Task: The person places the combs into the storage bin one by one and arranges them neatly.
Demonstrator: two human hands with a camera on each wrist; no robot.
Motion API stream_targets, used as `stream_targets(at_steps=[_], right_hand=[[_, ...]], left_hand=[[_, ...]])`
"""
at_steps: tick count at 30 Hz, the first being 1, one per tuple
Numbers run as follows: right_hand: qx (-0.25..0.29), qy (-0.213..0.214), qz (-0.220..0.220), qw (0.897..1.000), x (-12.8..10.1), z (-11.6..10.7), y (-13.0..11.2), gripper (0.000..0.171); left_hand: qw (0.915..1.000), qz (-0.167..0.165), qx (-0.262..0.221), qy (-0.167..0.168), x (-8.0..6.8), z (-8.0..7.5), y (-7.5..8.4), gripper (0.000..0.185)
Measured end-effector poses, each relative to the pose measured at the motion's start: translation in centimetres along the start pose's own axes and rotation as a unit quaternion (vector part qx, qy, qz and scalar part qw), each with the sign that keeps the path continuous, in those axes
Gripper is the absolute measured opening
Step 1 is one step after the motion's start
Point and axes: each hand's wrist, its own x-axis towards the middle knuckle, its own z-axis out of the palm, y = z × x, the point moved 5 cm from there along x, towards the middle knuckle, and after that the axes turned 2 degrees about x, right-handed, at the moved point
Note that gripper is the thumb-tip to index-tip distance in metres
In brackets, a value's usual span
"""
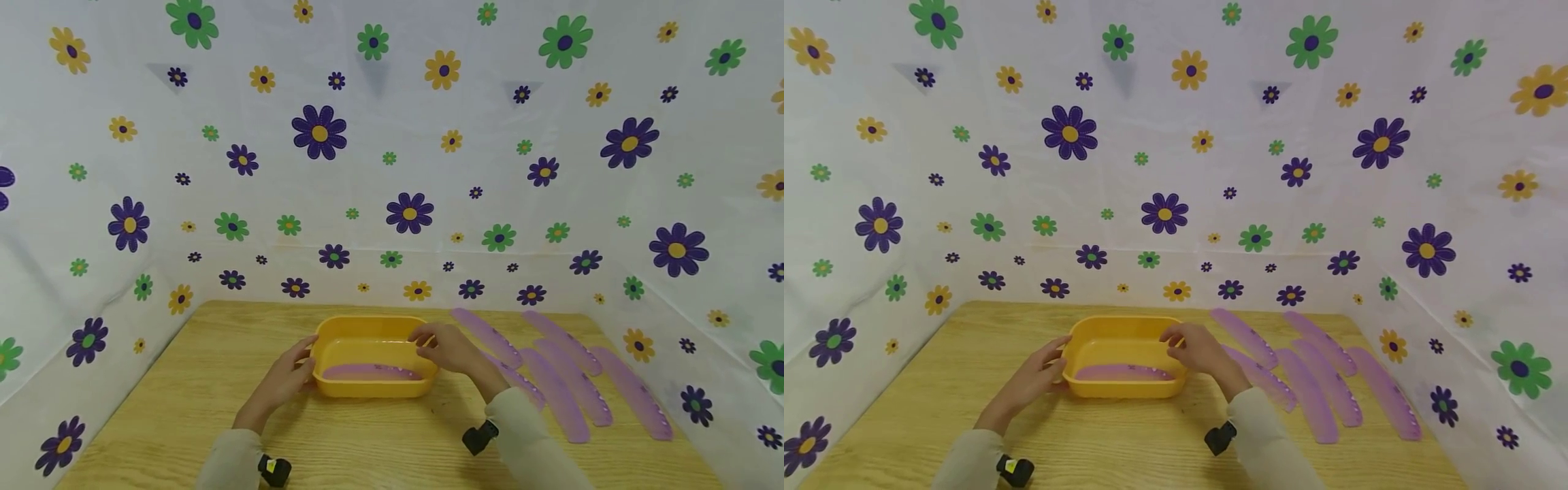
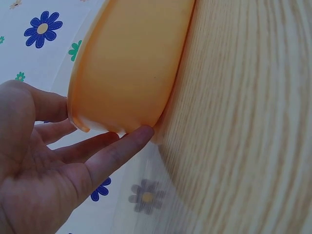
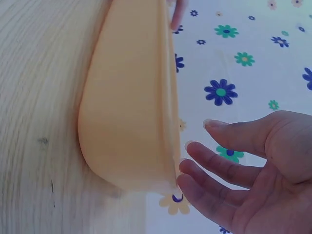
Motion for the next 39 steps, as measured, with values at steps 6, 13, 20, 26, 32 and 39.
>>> stream_targets(at_steps=[6, 13, 20, 26, 32, 39], right_hand=[[-0.013, 0.031, 0.023, 0.999, -1.2, -1.8, 1.5, 0.020], [-0.037, 0.057, 0.080, 0.994, -2.7, -3.2, 4.6, 0.018], [-0.045, 0.061, 0.087, 0.993, -4.5, -3.6, 6.6, 0.019], [-0.035, 0.066, 0.093, 0.993, -5.2, -3.8, 8.3, 0.019], [-0.024, 0.079, 0.113, 0.990, -6.1, -4.0, 9.9, 0.020], [-0.041, 0.096, 0.129, 0.986, -7.3, -4.5, 11.2, 0.024]], left_hand=[[0.9998, 0.008, -0.018, -0.004, 0.1, 0.1, 0.2, 0.052], [0.9998, 0.004, -0.016, -0.007, 0.2, 0.1, 0.3, 0.053], [0.9998, 0.009, -0.014, -0.013, 0.0, 0.1, 0.5, 0.053], [1.0000, 0.001, -0.005, -0.005, 0.1, -0.1, 0.2, 0.053], [0.9999, 0.010, -0.005, -0.009, 0.0, -0.2, 0.2, 0.053], [0.9993, 0.025, -0.020, -0.018, 0.0, -0.1, 0.3, 0.052]])
